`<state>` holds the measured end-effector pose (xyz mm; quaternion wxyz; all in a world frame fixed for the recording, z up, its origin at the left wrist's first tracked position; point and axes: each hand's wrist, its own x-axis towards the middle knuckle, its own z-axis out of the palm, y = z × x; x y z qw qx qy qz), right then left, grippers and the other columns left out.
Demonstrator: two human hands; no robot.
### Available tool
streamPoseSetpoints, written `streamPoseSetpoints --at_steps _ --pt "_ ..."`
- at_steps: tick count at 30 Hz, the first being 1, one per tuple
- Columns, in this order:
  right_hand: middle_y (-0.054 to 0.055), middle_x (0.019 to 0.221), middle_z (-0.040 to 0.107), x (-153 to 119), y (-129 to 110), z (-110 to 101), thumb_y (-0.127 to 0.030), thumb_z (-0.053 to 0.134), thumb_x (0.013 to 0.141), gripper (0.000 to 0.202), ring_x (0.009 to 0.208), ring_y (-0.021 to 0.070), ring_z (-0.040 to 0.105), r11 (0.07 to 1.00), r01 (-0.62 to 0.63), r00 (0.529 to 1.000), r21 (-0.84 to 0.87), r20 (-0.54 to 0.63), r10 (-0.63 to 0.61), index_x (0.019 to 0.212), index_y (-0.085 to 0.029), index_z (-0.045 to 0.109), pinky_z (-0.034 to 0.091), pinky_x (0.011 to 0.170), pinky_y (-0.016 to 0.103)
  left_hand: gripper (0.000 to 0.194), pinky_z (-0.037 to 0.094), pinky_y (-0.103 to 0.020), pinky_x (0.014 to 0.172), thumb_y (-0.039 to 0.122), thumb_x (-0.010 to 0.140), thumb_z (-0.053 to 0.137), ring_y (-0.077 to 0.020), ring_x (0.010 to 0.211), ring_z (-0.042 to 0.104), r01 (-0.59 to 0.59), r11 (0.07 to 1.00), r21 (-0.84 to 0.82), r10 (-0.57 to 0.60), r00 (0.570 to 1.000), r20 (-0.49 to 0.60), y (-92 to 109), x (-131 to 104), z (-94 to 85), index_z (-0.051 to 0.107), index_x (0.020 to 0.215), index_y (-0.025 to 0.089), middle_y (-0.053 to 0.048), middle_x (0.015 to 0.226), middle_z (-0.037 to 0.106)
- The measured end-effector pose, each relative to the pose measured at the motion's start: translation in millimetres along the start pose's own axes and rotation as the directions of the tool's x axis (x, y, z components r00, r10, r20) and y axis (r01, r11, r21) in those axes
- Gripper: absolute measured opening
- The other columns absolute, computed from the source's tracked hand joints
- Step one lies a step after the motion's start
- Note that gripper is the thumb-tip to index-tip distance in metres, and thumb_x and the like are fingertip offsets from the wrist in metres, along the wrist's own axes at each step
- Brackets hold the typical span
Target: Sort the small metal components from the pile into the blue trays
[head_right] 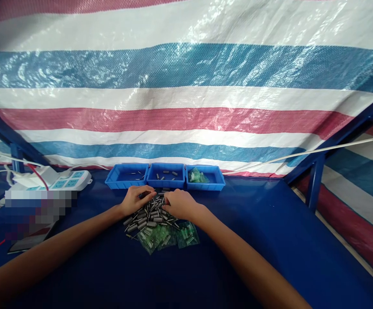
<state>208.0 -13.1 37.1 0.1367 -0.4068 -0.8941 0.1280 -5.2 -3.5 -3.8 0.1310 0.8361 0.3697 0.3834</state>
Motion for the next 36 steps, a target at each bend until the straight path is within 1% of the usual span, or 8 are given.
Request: streamPoseSetpoints --at_steps 5,9,13,15,18,21,27,36 --pt "0.001 0.054 0.058 1.9 -2.4 0.7 -0.016 0.067 0.071 0.019 0.05 0.0128 0.049 0.998 -0.034 0.999 0.044 -0.01 0.035 0.057 -0.019 0.056 0.023 0.045 0.024 0.027 0.038 -0.019 0.051 0.035 0.091 0.049 -0.0073 0.05 0.049 -0.001 1.0 0.012 0.001 1.0 0.0 0.1 0.2 -0.4 0.063 0.081 0.015 -0.002 0.07 0.065" --pt "-0.001 0.056 0.06 5.4 -4.1 -2.5 -0.015 0.058 0.076 0.013 0.05 0.0118 0.053 0.946 -0.084 0.978 0.313 -0.155 0.138 0.063 -0.018 0.056 0.034 0.048 0.022 0.026 0.04 -0.019 0.052 0.036 0.09 0.051 -0.0078 0.052 0.051 -0.001 1.0 0.011 0.001 1.0 -0.025 1.5 0.8 -1.7 0.064 0.082 0.015 -0.001 0.068 0.065" --pt "0.002 0.071 0.066 7.4 -5.0 5.3 -0.027 0.052 0.085 0.011 0.053 0.0131 0.061 0.663 0.011 0.941 0.749 -0.232 0.246 0.08 -0.018 0.056 0.046 0.05 0.024 0.021 0.043 -0.019 0.057 0.031 0.091 0.051 -0.0092 0.061 0.056 0.004 0.999 -0.051 -0.004 1.0 -0.007 3.7 2.2 -3.9 0.064 0.095 0.015 -0.005 0.085 0.067" --pt "0.004 0.076 0.068 7.2 -5.1 14.6 -0.033 0.053 0.086 0.016 0.056 0.0146 0.064 0.545 0.066 0.92 0.836 -0.262 0.29 0.085 -0.018 0.056 0.048 0.051 0.025 0.022 0.044 -0.02 0.057 0.032 0.091 0.052 -0.0092 0.062 0.056 -0.004 0.997 -0.075 0.006 1.0 0.021 4.7 3.2 -4.5 0.063 0.1 0.016 -0.006 0.093 0.066" --pt "0.005 0.078 0.068 5.8 -4.5 29.4 -0.037 0.055 0.086 0.02 0.057 0.0159 0.065 0.468 0.108 0.891 0.877 -0.294 0.346 0.088 -0.018 0.056 0.049 0.051 0.026 0.02 0.045 -0.021 0.059 0.031 0.09 0.052 -0.0109 0.066 0.058 -0.036 0.996 -0.081 0.038 0.999 0.025 5.7 4.4 -4.5 0.064 0.095 0.015 -0.006 0.088 0.066" --pt "0.004 0.077 0.067 3.8 -3.5 38.2 -0.04 0.054 0.087 0.022 0.054 0.0151 0.062 0.527 0.104 0.865 0.843 -0.339 0.371 0.09 -0.018 0.058 0.048 0.05 0.026 0.016 0.046 -0.022 0.066 0.027 0.091 0.052 -0.0128 0.074 0.061 -0.06 0.995 -0.075 0.058 0.998 -0.021 6.3 4.7 -4.2 0.064 0.088 0.016 -0.005 0.083 0.066" --pt "0.001 0.066 0.059 1.6 -2.7 39.5 -0.037 0.049 0.09 0.026 0.055 0.0126 0.052 0.826 0.08 0.827 0.558 -0.5 0.258 0.079 -0.017 0.061 0.04 0.053 0.024 0.015 0.048 -0.022 0.066 0.028 0.09 0.054 -0.0125 0.074 0.06 -0.033 0.998 -0.051 0.026 0.992 -0.127 4.9 2.4 -3.1 0.062 0.088 0.016 -0.004 0.082 0.065" --pt "-0.001 0.056 0.048 3.5 -2.9 45.2 -0.033 0.045 0.093 0.034 0.051 0.0109 0.045 0.922 0.161 0.846 0.352 -0.531 0.055 0.066 -0.016 0.055 0.032 0.054 0.024 0.016 0.045 -0.02 0.057 0.028 0.088 0.057 -0.0092 0.062 0.056 -0.045 0.999 -0.008 0.043 0.986 -0.159 1.8 -0.1 -2.4 0.062 0.098 0.016 -0.004 0.084 0.065"
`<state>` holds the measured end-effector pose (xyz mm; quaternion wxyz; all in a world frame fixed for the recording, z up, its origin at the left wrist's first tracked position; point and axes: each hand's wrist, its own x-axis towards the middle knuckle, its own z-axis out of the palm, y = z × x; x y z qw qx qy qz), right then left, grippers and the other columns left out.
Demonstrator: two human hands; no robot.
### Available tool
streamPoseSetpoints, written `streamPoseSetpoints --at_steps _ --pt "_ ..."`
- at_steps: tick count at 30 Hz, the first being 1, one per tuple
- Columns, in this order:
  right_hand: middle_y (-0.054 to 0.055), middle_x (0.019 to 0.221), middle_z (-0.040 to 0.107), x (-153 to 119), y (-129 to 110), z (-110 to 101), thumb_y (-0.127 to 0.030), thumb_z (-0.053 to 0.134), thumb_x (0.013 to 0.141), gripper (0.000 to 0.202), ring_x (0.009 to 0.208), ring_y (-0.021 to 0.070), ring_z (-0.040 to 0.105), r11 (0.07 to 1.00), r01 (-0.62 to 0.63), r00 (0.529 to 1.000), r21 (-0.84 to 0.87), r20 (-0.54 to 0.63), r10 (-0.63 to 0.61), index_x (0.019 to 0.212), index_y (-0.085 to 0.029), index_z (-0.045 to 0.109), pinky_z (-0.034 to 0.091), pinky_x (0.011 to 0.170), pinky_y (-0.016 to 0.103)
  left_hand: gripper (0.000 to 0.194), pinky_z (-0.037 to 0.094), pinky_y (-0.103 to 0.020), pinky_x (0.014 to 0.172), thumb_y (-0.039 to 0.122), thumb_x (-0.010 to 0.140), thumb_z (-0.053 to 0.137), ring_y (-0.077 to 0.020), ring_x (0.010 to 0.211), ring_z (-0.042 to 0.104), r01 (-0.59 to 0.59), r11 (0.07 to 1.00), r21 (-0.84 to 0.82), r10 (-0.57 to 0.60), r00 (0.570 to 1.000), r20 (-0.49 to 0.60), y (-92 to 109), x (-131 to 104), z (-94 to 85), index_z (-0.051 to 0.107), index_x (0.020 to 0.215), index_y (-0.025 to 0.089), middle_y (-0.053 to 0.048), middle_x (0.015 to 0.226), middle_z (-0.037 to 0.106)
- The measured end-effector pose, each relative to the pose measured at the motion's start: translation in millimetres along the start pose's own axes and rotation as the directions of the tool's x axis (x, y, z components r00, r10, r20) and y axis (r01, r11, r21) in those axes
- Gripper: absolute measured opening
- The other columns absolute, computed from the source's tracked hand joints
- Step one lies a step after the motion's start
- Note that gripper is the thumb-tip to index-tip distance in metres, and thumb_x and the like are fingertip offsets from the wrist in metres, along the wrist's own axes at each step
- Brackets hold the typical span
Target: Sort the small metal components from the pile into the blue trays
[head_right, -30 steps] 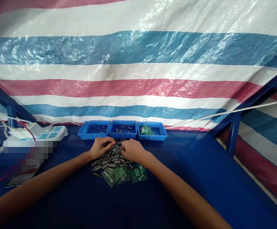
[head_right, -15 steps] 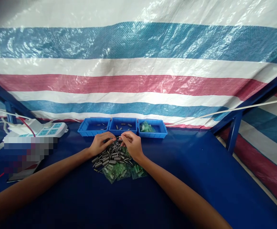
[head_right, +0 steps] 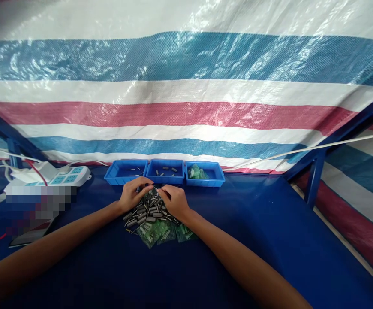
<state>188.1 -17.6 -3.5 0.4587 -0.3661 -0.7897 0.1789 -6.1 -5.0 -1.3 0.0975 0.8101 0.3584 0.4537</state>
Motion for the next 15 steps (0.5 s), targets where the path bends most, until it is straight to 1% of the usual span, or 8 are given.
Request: streamPoseSetpoints --at_steps 3,7,15 --pt "-0.001 0.055 0.047 -0.9 1.1 1.7 -0.032 0.046 0.093 0.033 0.05 0.0104 0.043 0.999 0.035 0.999 -0.003 0.037 -0.034 0.066 -0.016 0.054 0.031 0.053 0.024 0.019 0.045 -0.02 0.056 0.027 0.088 0.058 -0.0082 0.059 0.054 -0.014 1.0 -0.011 0.014 1.0 0.012 1.1 0.1 -0.8 0.063 0.103 0.016 -0.005 0.088 0.065" --pt "-0.002 0.055 0.047 -1.4 1.5 1.9 -0.032 0.045 0.093 0.033 0.049 0.0098 0.042 0.999 0.041 0.998 -0.003 0.045 -0.04 0.065 -0.017 0.053 0.031 0.052 0.023 0.021 0.046 -0.02 0.056 0.027 0.088 0.057 -0.0081 0.058 0.054 -0.034 0.999 -0.021 0.034 0.999 0.011 3.0 1.1 -1.5 0.063 0.105 0.016 -0.006 0.089 0.066" --pt "-0.001 0.057 0.05 -3.2 2.1 1.4 -0.031 0.048 0.092 0.028 0.051 0.0106 0.045 0.993 0.102 0.992 0.056 0.072 -0.106 0.071 -0.016 0.057 0.033 0.053 0.024 0.024 0.045 -0.019 0.056 0.027 0.088 0.057 -0.0074 0.057 0.053 -0.016 1.0 -0.022 0.017 0.999 0.037 3.7 1.3 -1.9 0.063 0.108 0.017 -0.005 0.089 0.065"
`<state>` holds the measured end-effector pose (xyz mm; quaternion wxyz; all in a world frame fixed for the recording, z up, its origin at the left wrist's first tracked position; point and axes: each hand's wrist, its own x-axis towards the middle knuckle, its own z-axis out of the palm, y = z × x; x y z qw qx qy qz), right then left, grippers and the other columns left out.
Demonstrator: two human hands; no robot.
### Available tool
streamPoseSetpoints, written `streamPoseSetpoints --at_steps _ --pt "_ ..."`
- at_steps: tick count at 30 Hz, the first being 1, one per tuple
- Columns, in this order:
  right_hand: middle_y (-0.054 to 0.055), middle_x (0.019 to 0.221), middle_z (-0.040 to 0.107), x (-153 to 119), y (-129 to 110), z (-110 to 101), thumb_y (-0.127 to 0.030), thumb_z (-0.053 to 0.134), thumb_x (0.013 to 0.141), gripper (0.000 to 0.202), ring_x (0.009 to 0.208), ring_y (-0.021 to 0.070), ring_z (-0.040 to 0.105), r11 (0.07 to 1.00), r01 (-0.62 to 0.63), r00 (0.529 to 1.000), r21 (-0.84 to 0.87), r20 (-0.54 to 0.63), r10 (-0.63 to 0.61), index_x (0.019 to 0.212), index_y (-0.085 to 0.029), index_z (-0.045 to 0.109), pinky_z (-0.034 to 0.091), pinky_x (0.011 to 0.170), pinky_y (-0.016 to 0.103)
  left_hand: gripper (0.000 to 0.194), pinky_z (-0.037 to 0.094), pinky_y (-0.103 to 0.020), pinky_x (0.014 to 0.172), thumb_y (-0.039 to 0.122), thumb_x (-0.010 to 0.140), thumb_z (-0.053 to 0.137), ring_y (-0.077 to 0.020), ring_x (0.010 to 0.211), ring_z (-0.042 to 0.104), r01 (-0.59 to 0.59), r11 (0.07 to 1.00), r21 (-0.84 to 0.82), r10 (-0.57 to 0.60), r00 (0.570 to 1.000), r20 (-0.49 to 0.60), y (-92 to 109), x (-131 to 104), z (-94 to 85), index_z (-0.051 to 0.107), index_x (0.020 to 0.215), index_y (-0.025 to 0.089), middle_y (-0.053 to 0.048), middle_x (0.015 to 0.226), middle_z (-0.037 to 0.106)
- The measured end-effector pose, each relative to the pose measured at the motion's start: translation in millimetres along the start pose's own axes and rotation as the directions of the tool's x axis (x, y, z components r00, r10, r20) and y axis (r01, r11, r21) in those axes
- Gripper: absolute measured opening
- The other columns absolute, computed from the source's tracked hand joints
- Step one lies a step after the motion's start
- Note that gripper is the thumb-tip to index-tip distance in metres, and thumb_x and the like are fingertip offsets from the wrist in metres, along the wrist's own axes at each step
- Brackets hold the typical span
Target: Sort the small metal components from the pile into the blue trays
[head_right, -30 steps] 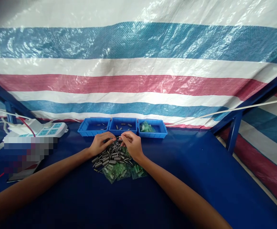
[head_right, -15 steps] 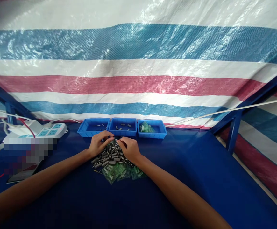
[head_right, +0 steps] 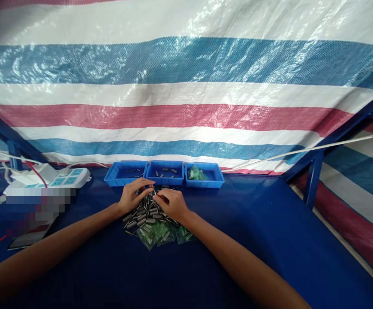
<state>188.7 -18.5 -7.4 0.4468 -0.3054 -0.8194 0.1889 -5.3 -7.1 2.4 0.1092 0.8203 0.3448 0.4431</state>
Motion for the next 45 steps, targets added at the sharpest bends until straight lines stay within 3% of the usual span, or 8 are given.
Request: streamPoseSetpoints --at_steps 5,12,17,21,29,33,37,45 --pt "0.0 0.06 0.053 0.2 -0.8 -0.4 -0.028 0.05 0.091 0.021 0.053 0.0108 0.047 1.0 -0.012 1.0 0.009 -0.017 0.012 0.077 -0.016 0.06 0.034 0.053 0.024 0.023 0.047 -0.02 0.057 0.026 0.087 0.059 -0.0078 0.058 0.055 -0.01 1.0 -0.004 0.01 1.0 -0.014 0.2 0.1 0.5 0.063 0.108 0.017 -0.005 0.089 0.066" --pt "0.002 0.065 0.057 3.1 -4.2 -4.1 -0.029 0.049 0.091 0.021 0.056 0.0119 0.05 0.995 -0.103 0.99 0.008 -0.097 0.103 0.08 -0.016 0.061 0.037 0.055 0.024 0.016 0.052 -0.025 0.074 0.02 0.089 0.054 -0.0147 0.083 0.065 -0.025 1.0 -0.019 0.023 0.995 -0.096 -2.8 -0.2 0.8 0.067 0.098 0.017 -0.005 0.088 0.07" --pt "0.002 0.071 0.06 3.8 -1.1 -4.9 -0.032 0.046 0.092 0.022 0.059 0.0127 0.052 0.969 -0.231 0.951 0.091 -0.188 0.245 0.086 -0.017 0.06 0.04 0.057 0.024 0.015 0.052 -0.022 0.07 0.02 0.088 0.056 -0.0141 0.083 0.067 -0.135 0.991 0.013 0.135 0.991 -0.003 -2.0 -0.5 1.1 0.066 0.098 0.017 -0.005 0.09 0.071" --pt "0.002 0.073 0.059 2.7 2.0 -3.9 -0.034 0.045 0.093 0.022 0.062 0.0132 0.053 0.951 -0.267 0.941 0.155 -0.169 0.292 0.09 -0.017 0.059 0.041 0.059 0.024 0.015 0.05 -0.019 0.061 0.022 0.089 0.056 -0.0127 0.08 0.067 -0.223 0.972 0.076 0.216 0.972 0.089 -2.7 -1.3 2.5 0.066 0.099 0.018 -0.004 0.088 0.071" --pt "-0.001 0.063 0.051 4.8 0.7 -5.5 -0.037 0.045 0.093 0.029 0.055 0.0111 0.046 0.967 -0.24 0.958 0.083 -0.144 0.25 0.076 -0.017 0.057 0.036 0.055 0.023 0.01 0.052 -0.023 0.069 0.02 0.087 0.058 -0.0137 0.08 0.065 -0.153 0.988 0.023 0.154 0.987 -0.038 -3.0 -0.9 2.1 0.065 0.094 0.016 -0.006 0.086 0.068" --pt "-0.002 0.055 0.047 3.6 0.6 -2.5 -0.038 0.047 0.092 0.035 0.05 0.0101 0.043 0.991 -0.134 0.99 0.013 -0.03 0.135 0.066 -0.017 0.055 0.032 0.053 0.023 0.01 0.052 -0.025 0.071 0.021 0.088 0.057 -0.0145 0.081 0.063 -0.068 0.998 -0.004 0.067 0.991 -0.112 -2.0 0.2 1.6 0.065 0.093 0.016 -0.006 0.085 0.067" --pt "-0.002 0.055 0.05 1.0 1.8 0.7 -0.042 0.047 0.092 0.038 0.049 0.0098 0.044 0.998 -0.062 0.997 -0.009 0.047 0.063 0.066 -0.017 0.056 0.033 0.052 0.023 0.015 0.053 -0.027 0.073 0.022 0.088 0.057 -0.0154 0.084 0.063 -0.091 0.996 0.008 0.091 0.991 -0.1 -3.7 -0.5 2.1 0.066 0.099 0.017 -0.007 0.091 0.066" --pt "-0.001 0.053 0.049 1.4 0.0 -1.1 -0.046 0.052 0.089 0.04 0.048 0.0097 0.043 1.0 -0.019 0.998 0.019 -0.054 0.02 0.063 -0.016 0.057 0.033 0.051 0.023 0.022 0.054 -0.025 0.075 0.021 0.089 0.056 -0.0146 0.086 0.065 -0.107 0.994 0.024 0.109 0.992 -0.064 -5.2 -0.6 2.7 0.066 0.108 0.018 -0.007 0.096 0.068"
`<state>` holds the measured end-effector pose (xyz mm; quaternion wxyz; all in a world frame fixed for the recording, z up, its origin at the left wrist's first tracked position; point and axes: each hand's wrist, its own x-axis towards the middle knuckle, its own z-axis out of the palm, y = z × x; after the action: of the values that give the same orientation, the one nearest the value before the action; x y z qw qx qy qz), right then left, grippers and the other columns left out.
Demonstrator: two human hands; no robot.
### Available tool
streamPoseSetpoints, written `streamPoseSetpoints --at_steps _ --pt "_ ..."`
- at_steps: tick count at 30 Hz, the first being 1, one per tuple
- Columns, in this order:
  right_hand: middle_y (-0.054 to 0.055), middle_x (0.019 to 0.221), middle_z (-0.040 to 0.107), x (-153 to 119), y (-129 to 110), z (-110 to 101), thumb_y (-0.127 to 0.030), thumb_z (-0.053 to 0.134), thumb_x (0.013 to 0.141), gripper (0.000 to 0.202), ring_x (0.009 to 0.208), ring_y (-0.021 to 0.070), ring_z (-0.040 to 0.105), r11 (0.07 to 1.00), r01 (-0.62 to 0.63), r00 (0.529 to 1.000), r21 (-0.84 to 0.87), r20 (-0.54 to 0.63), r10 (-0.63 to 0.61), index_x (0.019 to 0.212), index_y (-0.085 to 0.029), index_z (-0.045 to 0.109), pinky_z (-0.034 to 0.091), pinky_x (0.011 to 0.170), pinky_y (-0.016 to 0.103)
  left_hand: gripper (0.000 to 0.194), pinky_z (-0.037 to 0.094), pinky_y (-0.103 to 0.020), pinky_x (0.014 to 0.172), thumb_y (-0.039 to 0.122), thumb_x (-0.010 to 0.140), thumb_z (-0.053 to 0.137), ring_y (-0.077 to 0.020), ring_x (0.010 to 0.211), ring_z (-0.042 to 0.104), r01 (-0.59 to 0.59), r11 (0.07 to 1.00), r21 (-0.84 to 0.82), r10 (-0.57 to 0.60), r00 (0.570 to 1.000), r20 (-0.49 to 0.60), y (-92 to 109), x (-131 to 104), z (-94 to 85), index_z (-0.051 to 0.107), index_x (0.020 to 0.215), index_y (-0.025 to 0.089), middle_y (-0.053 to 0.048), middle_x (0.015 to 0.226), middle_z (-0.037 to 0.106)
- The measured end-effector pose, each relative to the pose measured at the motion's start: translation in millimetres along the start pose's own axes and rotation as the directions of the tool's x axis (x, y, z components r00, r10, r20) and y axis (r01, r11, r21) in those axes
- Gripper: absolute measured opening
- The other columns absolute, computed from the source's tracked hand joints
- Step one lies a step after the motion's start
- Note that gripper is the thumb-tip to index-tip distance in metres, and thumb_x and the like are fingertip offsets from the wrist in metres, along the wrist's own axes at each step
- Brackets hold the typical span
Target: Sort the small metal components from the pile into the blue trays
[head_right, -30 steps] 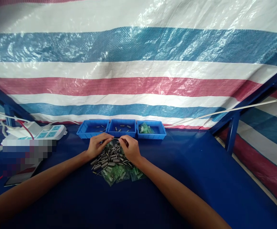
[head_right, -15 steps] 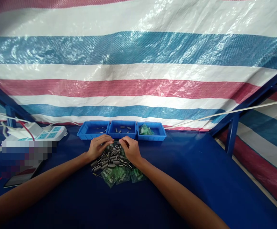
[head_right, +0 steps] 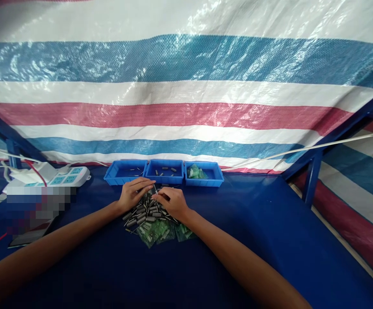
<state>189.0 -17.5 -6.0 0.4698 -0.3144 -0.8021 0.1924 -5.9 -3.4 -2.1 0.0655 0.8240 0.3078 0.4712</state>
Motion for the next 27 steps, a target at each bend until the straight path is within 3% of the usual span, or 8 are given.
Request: streamPoseSetpoints --at_steps 10,27 --pt "0.002 0.061 0.058 -0.3 -2.0 -2.7 -0.05 0.054 0.087 0.035 0.051 0.0118 0.05 0.996 -0.076 0.997 0.047 -0.026 0.078 0.086 -0.016 0.065 0.04 0.052 0.023 0.014 0.052 -0.026 0.075 0.019 0.089 0.055 -0.0147 0.084 0.063 0.019 0.999 -0.031 -0.018 0.999 0.027 0.8 2.2 0.2 0.066 0.098 0.016 -0.007 0.091 0.067" --pt "0.0 0.059 0.053 -0.1 -2.2 -3.9 -0.043 0.048 0.091 0.031 0.052 0.0114 0.049 0.996 -0.089 0.996 0.018 -0.009 0.089 0.079 -0.017 0.061 0.037 0.053 0.023 0.015 0.05 -0.023 0.067 0.025 0.089 0.055 -0.0139 0.08 0.062 0.047 0.999 -0.006 -0.047 0.995 0.092 2.5 2.7 -0.4 0.062 0.098 0.016 -0.007 0.092 0.065"
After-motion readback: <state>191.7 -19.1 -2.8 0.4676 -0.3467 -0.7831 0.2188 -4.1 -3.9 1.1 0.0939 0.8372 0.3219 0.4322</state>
